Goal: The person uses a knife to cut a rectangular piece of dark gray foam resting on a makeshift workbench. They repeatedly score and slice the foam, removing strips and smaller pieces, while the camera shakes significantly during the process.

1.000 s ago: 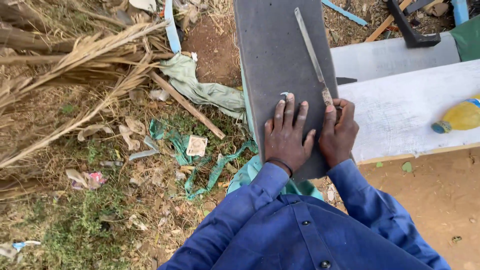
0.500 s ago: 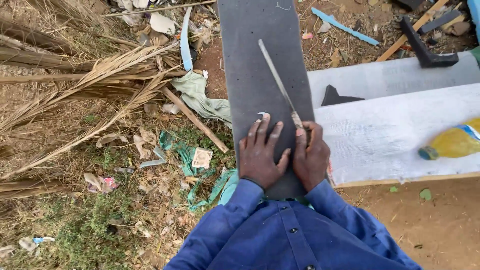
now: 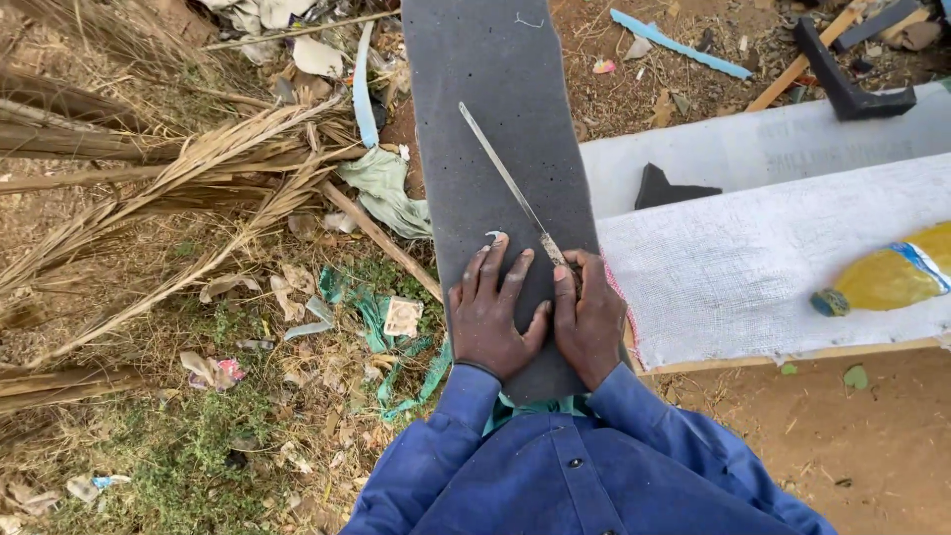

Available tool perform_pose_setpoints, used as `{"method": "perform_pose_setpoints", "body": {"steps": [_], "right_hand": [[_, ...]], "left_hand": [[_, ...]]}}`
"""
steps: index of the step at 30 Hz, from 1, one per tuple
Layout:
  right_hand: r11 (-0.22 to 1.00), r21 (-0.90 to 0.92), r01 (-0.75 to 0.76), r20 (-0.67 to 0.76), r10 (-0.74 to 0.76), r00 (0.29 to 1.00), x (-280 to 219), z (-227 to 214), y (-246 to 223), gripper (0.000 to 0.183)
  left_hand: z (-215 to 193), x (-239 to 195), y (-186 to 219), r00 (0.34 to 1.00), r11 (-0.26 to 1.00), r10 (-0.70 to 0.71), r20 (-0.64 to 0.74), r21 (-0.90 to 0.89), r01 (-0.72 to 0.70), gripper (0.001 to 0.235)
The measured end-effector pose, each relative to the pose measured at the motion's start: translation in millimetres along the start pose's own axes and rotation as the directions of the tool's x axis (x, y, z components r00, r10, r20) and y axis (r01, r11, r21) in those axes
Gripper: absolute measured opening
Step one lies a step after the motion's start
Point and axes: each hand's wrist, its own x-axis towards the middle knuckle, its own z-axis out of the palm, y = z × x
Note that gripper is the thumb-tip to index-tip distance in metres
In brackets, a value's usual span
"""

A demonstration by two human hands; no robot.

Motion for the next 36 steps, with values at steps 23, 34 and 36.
{"method": "perform_pose_setpoints", "body": {"steps": [23, 34, 36], "right_hand": [[0.993, -0.058, 0.100, 0.046, -0.098, 0.994, 0.0, -4.8, -9.5, 0.025], [0.992, -0.059, 0.114, 0.038, -0.112, 0.993, -2.0, -7.4, -7.3, 0.025], [0.992, -0.053, 0.117, 0.046, -0.115, 0.992, -1.4, -5.1, -6.6, 0.024]], "left_hand": [[5.6, -1.5, -2.4, 0.997, 1.000, -0.028, -0.071, 0.004, 0.028, 0.081], [2.6, -3.6, 2.2, 0.999, 0.999, -0.023, -0.026, 0.023, 0.024, 0.079], [1.1, -3.1, 1.7, 0.999, 0.999, -0.037, -0.016, 0.022, 0.038, 0.079]]}}
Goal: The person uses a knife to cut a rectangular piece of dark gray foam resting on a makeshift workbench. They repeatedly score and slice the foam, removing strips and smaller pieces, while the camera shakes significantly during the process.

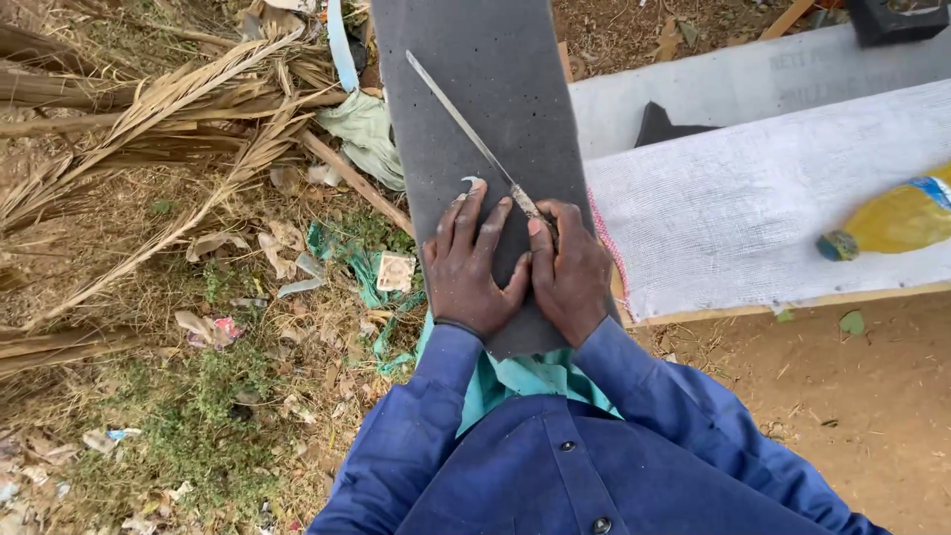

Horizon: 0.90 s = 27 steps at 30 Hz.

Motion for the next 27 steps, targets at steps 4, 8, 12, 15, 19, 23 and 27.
{"method": "perform_pose_setpoints", "body": {"steps": [4, 8, 12, 15, 19, 23, 27], "right_hand": [[1.000, 0.004, 0.006, 0.024, -0.006, 1.000, -0.6, 1.0, -0.4, 0.025], [0.996, -0.084, 0.024, 0.005, -0.024, 1.000, -3.5, 2.8, 0.9, 0.029], [0.996, -0.088, -0.020, -0.013, 0.019, 1.000, -6.7, 5.4, 1.3, 0.028], [0.996, -0.094, -0.010, -0.019, 0.008, 1.000, -1.8, 6.6, 4.3, 0.028], [0.992, -0.124, -0.029, -0.003, 0.029, 1.000, -8.7, 8.6, 11.9, 0.026], [0.990, -0.117, -0.077, -0.028, 0.075, 0.997, -2.9, 5.7, 7.4, 0.023], [0.970, -0.131, -0.202, -0.074, 0.194, 0.978, -17.4, 11.4, 5.2, 0.024]], "left_hand": [[1.6, -2.2, -3.0, 1.000, 1.000, -0.016, 0.020, -0.017, 0.016, 0.080], [1.0, -1.8, -3.1, 1.000, 1.000, 0.012, 0.015, -0.007, -0.012, 0.081], [2.9, -2.9, -4.5, 0.999, 1.000, 0.029, -0.017, 0.001, -0.029, 0.078], [5.4, 3.5, -3.9, 0.998, 1.000, 0.022, -0.056, -0.016, -0.023, 0.077], [1.4, 0.9, -11.3, 1.000, 0.997, 0.016, -0.017, -0.074, -0.018, 0.082], [-3.7, 14.9, -20.1, 0.999, 0.979, 0.049, 0.002, -0.198, -0.048, 0.080], [-7.6, 12.9, -29.6, 0.997, 0.972, 0.064, 0.054, -0.229, -0.050, 0.079]]}}
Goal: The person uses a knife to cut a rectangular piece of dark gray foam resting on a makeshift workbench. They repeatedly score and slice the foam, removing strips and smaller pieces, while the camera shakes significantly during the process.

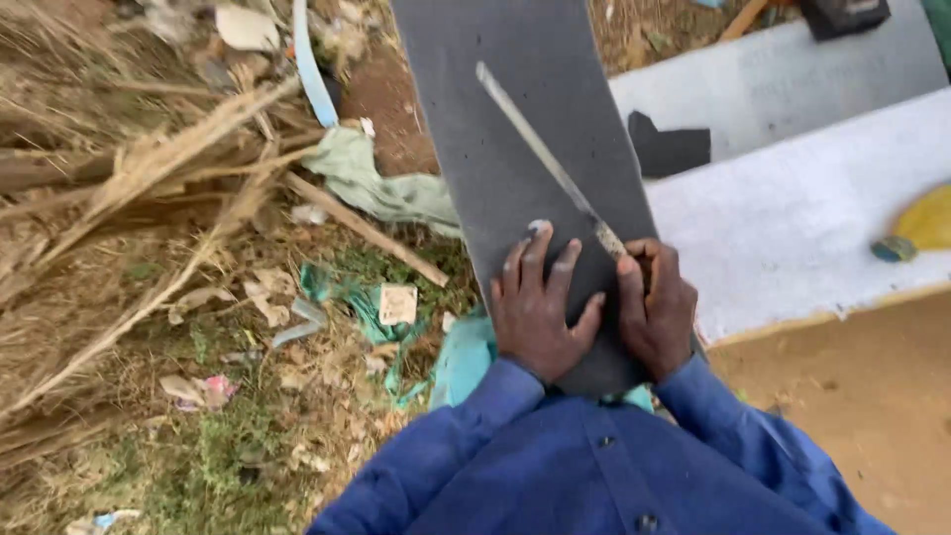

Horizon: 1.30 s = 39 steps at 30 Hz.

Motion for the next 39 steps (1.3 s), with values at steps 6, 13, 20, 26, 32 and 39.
{"method": "perform_pose_setpoints", "body": {"steps": [6, 13, 20, 26, 32, 39], "right_hand": [[0.999, -0.029, 0.028, -0.089, -0.030, 0.996, 7.6, 11.7, -3.7, 0.022], [1.000, 0.018, 0.017, -0.138, -0.014, 0.990, 13.9, 15.5, -17.6, 0.020], [0.998, 0.009, 0.061, -0.129, -0.060, 0.990, 10.6, 13.3, -21.5, 0.018], [0.999, 0.027, 0.044, -0.134, -0.040, 0.990, 9.1, 18.1, -13.6, 0.021], [0.998, -0.004, 0.059, -0.125, -0.060, 0.990, 9.2, 16.7, -14.3, 0.020], [0.997, 0.006, 0.075, -0.130, -0.074, 0.989, 11.4, 15.8, -13.7, 0.019]], "left_hand": [[11.8, 25.2, -26.0, 0.996, 0.997, 0.058, -0.064, -0.056, -0.062, 0.059], [1.7, 45.0, -38.1, 0.994, 0.976, 0.088, -0.064, -0.194, -0.099, 0.034], [-34.5, 81.7, -60.0, 0.985, 0.875, -0.089, -0.145, -0.485, 0.007, 0.016], [-31.4, 130.2, -113.2, 0.797, 0.740, -0.596, -0.100, -0.453, 0.497, 0.078], [44.1, 116.6, -150.0, 0.818, 0.759, -0.575, -0.025, -0.391, 0.521, 0.072], [50.3, 112.6, -151.0, 0.837, 0.808, -0.529, -0.138, -0.383, 0.448, 0.067]]}}
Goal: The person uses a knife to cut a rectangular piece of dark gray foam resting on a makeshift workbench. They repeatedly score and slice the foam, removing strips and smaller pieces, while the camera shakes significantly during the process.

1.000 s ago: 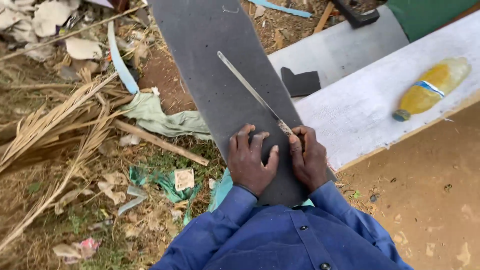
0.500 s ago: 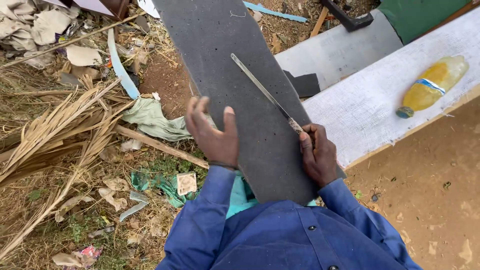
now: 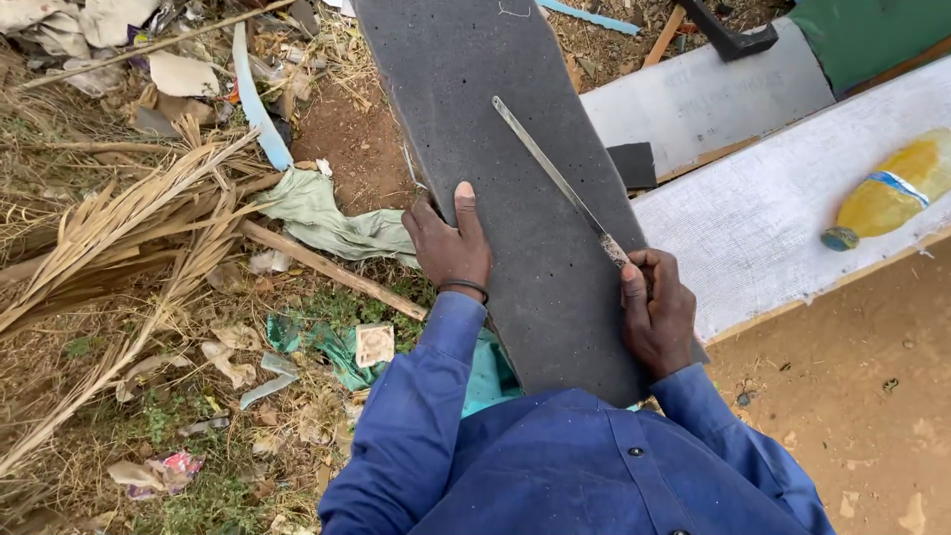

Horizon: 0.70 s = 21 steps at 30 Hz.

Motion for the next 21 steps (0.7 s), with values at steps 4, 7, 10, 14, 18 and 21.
{"method": "perform_pose_setpoints", "body": {"steps": [4, 7, 10, 14, 18, 21], "right_hand": [[1.000, -0.020, 0.000, -0.003, 0.000, 1.000, -1.3, -1.1, -2.0, 0.019], [0.999, -0.029, 0.017, 0.002, -0.016, 1.000, 0.5, -1.6, -4.2, 0.020], [0.999, -0.007, 0.031, -0.003, -0.031, 1.000, 0.4, -0.4, -1.7, 0.020], [0.998, 0.066, -0.005, -0.008, 0.006, 1.000, 1.1, 0.0, 10.5, 0.019], [0.977, 0.199, -0.071, 0.018, 0.069, 0.997, 15.9, -12.0, -38.3, 0.015], [0.959, 0.276, -0.068, 0.047, 0.057, 0.997, 33.8, -26.0, -94.9, 0.017]], "left_hand": [[-6.5, -2.0, 11.7, 1.000, 1.000, 0.021, -0.006, -0.021, -0.021, 0.060], [2.3, -1.0, 9.0, 0.998, 0.999, 0.034, -0.049, -0.020, -0.035, 0.059], [8.9, 2.3, 2.5, 0.996, 1.000, 0.024, -0.089, -0.016, -0.025, 0.064], [4.7, 1.4, 6.0, 0.998, 0.998, -0.043, -0.043, -0.038, 0.041, 0.066], [-10.3, -10.2, -2.0, 0.992, 0.987, -0.124, 0.040, -0.094, 0.127, 0.071], [-31.3, -40.0, -6.0, 0.959, 0.952, -0.231, 0.166, -0.165, 0.258, 0.052]]}}
